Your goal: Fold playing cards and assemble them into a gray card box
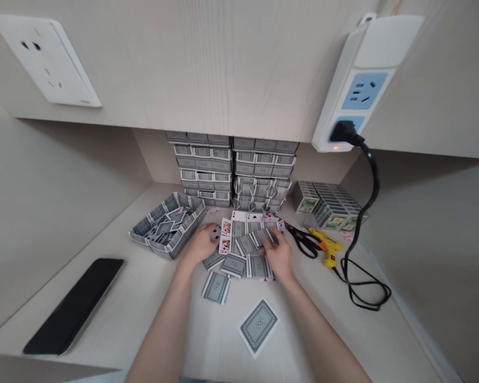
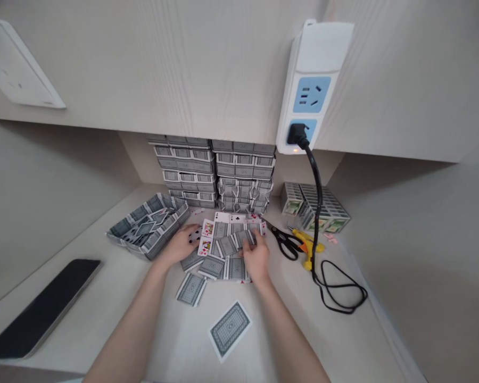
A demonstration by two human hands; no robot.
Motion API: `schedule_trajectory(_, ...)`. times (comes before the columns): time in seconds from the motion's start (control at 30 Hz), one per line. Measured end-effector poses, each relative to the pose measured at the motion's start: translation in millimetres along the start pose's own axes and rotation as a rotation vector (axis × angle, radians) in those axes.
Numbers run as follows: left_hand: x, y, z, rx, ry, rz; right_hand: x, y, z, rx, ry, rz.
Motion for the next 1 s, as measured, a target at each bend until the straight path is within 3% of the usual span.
schedule_trajectory(0.1,-1.8,-2.4,-6.5,-0.028,0.073,-0.057,0.5,1.6,1.5,0.006,-0.011,0.017)
schedule_trajectory(0.3,-4.6,-1.5,3.3,0.007,-0.009,-0.042,0.4,5.4,-0.4,0.064,0.004,0.079)
schedule_trajectory(0.57,-6.0,1.2,22.3,0.056,-0.169,0.037,-1.5,9.5,-2.3,0.109,0.026,0.097)
schedule_trajectory(0.73,-12.4,4.3,44.3,-0.028,-0.399,0.200,-3.7,13.5,-0.8,0.104,-0.008,0.091)
schedule_trajectory(0.8,-16.0,-6.7,53.4,-0.095,-0.488,0.169,-4.7,16.9,-2.6,0.174,0.001,0.084)
schedule_trajectory(0.87,-19.8,-27.6,59.7,-0.147,-0.538,0.055,-5.6,18.0,-8.8,0.278,0.052,0.039)
schedule_trajectory(0.9,-21.2,-41.7,59.7,-0.163,-0.525,-0.028,-6.2,17.3,-13.3,0.333,0.092,0.001)
schedule_trajectory(1.0,-27.4,-91.8,44.2,-0.170,-0.326,-0.337,-8.5,13.4,-25.3,0.434,0.199,-0.106)
Point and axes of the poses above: each hand's wrist, its own x-axis towards the middle knuckle, its own z-axis out of the back of the hand, y = z × x, the point moved 9 cm from there along x, towards the middle knuckle, and after that the axes turned 13 degrees about x, right-handed, at the moved point
